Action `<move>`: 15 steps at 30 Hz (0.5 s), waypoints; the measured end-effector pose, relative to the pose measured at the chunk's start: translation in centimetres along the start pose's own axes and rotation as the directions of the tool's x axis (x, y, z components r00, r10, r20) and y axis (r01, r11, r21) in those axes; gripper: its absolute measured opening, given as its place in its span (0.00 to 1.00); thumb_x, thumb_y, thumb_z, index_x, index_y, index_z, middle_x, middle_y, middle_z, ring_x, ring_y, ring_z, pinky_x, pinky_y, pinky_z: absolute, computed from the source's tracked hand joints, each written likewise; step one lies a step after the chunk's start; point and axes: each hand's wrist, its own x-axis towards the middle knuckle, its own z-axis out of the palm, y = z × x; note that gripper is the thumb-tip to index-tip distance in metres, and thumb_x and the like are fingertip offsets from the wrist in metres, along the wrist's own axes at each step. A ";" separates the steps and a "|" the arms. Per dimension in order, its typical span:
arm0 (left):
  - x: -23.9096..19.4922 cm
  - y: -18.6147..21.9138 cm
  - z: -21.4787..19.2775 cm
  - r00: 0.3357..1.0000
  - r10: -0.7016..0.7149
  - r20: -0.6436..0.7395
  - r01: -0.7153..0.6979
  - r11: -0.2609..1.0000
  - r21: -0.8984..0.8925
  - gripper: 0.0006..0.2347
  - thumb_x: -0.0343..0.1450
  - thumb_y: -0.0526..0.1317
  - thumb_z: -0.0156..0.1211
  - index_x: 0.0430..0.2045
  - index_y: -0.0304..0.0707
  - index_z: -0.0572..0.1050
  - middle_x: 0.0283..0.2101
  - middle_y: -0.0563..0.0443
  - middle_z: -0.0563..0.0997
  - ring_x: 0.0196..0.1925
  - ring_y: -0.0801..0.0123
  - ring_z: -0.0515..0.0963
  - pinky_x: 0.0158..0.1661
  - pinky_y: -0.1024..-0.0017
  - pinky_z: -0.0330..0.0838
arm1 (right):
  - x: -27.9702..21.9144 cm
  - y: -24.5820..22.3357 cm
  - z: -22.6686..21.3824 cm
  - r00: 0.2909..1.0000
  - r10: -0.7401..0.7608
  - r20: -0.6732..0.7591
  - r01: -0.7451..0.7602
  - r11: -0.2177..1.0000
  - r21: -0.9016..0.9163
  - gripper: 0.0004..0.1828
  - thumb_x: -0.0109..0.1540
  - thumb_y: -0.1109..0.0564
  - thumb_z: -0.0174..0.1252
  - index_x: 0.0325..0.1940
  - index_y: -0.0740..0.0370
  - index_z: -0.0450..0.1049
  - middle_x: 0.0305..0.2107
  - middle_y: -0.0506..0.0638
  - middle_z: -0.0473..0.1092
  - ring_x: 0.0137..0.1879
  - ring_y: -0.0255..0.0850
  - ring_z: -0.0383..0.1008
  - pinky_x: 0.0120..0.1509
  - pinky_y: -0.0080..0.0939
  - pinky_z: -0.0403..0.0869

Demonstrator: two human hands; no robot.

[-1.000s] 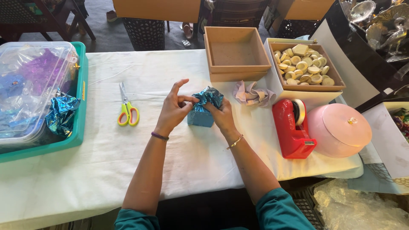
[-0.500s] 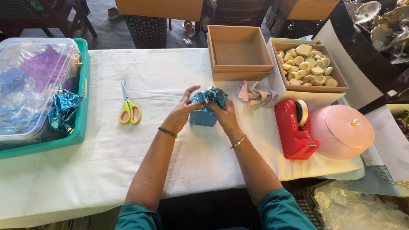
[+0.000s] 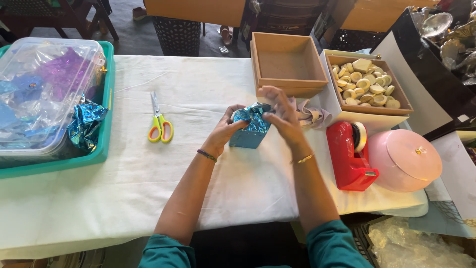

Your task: The person wraps a small rectangular box in shiny blue foil. They fold the foil around the box, tuck the edges, and secure the wrapping with tape from a red dispenser.

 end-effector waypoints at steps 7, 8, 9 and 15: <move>-0.5 0.6 0.4 0.997 -0.061 -0.041 0.064 0.996 0.066 0.28 0.64 0.48 0.65 0.60 0.55 0.63 0.46 0.49 0.81 0.53 0.69 0.79 0.55 0.68 0.69 | 3.3 -6.0 2.1 0.859 -0.164 0.485 0.511 0.352 -0.785 0.20 0.52 0.59 0.69 0.48 0.45 0.83 0.57 0.49 0.74 0.74 0.52 0.57 0.74 0.70 0.40; -0.4 0.5 0.4 0.997 -0.057 -0.042 0.060 0.996 0.065 0.28 0.64 0.48 0.65 0.60 0.55 0.63 0.46 0.49 0.81 0.53 0.69 0.79 0.55 0.68 0.69 | 3.5 -6.0 2.3 0.857 -0.165 0.488 0.514 0.349 -0.784 0.20 0.52 0.59 0.69 0.48 0.45 0.83 0.57 0.49 0.74 0.74 0.52 0.57 0.74 0.70 0.40; -0.3 0.4 0.3 0.999 -0.041 -0.031 0.043 0.997 0.057 0.27 0.65 0.47 0.65 0.60 0.53 0.64 0.47 0.49 0.80 0.54 0.69 0.79 0.56 0.69 0.69 | 3.7 -6.0 2.4 0.859 -0.138 0.492 0.511 0.241 -0.825 0.14 0.55 0.59 0.68 0.42 0.43 0.83 0.51 0.43 0.77 0.74 0.49 0.59 0.76 0.70 0.39; -0.6 0.7 0.8 0.999 -0.038 -0.035 0.040 0.998 0.050 0.25 0.66 0.44 0.64 0.58 0.51 0.65 0.48 0.49 0.80 0.53 0.70 0.78 0.54 0.70 0.71 | 2.3 -2.9 -0.4 0.868 -0.422 0.262 0.413 0.319 -0.853 0.04 0.59 0.59 0.68 0.37 0.51 0.83 0.41 0.43 0.80 0.65 0.41 0.72 0.73 0.59 0.59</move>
